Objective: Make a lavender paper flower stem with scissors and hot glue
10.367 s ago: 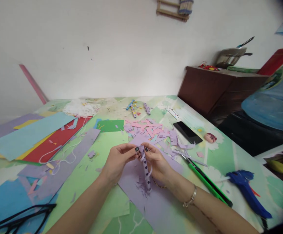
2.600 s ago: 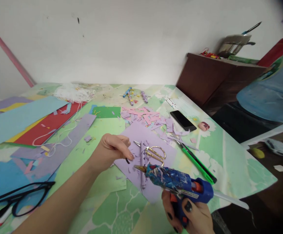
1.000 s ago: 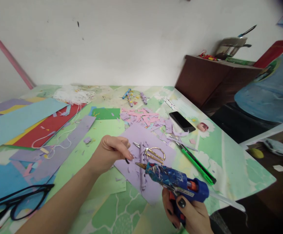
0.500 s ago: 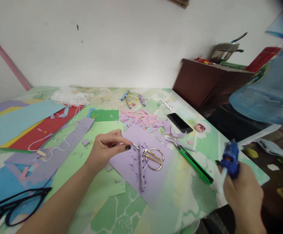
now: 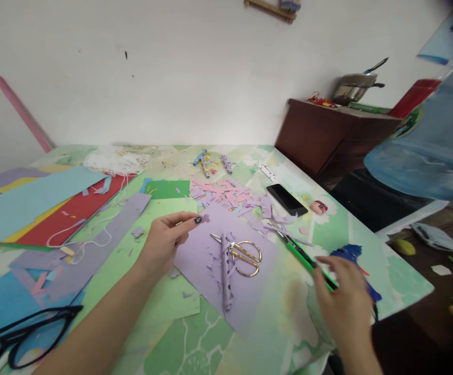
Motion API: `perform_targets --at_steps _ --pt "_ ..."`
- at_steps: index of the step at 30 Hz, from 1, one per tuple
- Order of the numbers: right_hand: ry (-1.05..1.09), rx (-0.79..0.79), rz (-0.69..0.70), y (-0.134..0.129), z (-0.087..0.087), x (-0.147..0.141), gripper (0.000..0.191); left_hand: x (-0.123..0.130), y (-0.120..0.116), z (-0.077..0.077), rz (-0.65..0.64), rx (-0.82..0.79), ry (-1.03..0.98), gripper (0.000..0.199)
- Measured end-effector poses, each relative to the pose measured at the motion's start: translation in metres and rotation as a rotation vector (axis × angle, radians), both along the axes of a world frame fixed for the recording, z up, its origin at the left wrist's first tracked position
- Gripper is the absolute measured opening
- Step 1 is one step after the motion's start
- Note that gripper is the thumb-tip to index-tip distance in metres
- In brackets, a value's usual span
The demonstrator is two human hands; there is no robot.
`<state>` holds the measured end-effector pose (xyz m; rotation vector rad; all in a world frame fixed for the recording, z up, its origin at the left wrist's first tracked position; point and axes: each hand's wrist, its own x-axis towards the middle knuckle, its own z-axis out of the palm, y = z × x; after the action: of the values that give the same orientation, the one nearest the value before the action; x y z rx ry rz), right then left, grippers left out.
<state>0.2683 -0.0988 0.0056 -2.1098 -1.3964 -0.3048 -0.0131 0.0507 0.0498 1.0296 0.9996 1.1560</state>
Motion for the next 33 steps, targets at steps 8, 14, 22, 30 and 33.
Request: perform_targets --at_steps 8,14,22,30,33 --pt "0.156 -0.425 0.363 0.021 -0.008 -0.126 0.020 -0.001 -0.001 -0.002 -0.072 -0.066 0.042 0.019" --pt "0.088 -0.487 0.309 0.027 -0.011 -0.135 0.005 0.000 0.000 -0.004 -0.141 -0.080 0.135 0.021" --pt "0.306 -0.212 0.362 0.026 -0.013 -0.131 0.005 -0.001 -0.005 0.005 -0.158 -0.061 0.107 0.018" --pt "0.381 -0.095 0.404 0.023 -0.014 -0.133 0.008 0.005 -0.017 0.017 -0.240 -0.073 0.044 0.015" --pt "0.372 -0.086 0.401 0.024 -0.014 -0.133 0.007 0.006 -0.019 0.019 -0.248 -0.084 0.040 0.015"
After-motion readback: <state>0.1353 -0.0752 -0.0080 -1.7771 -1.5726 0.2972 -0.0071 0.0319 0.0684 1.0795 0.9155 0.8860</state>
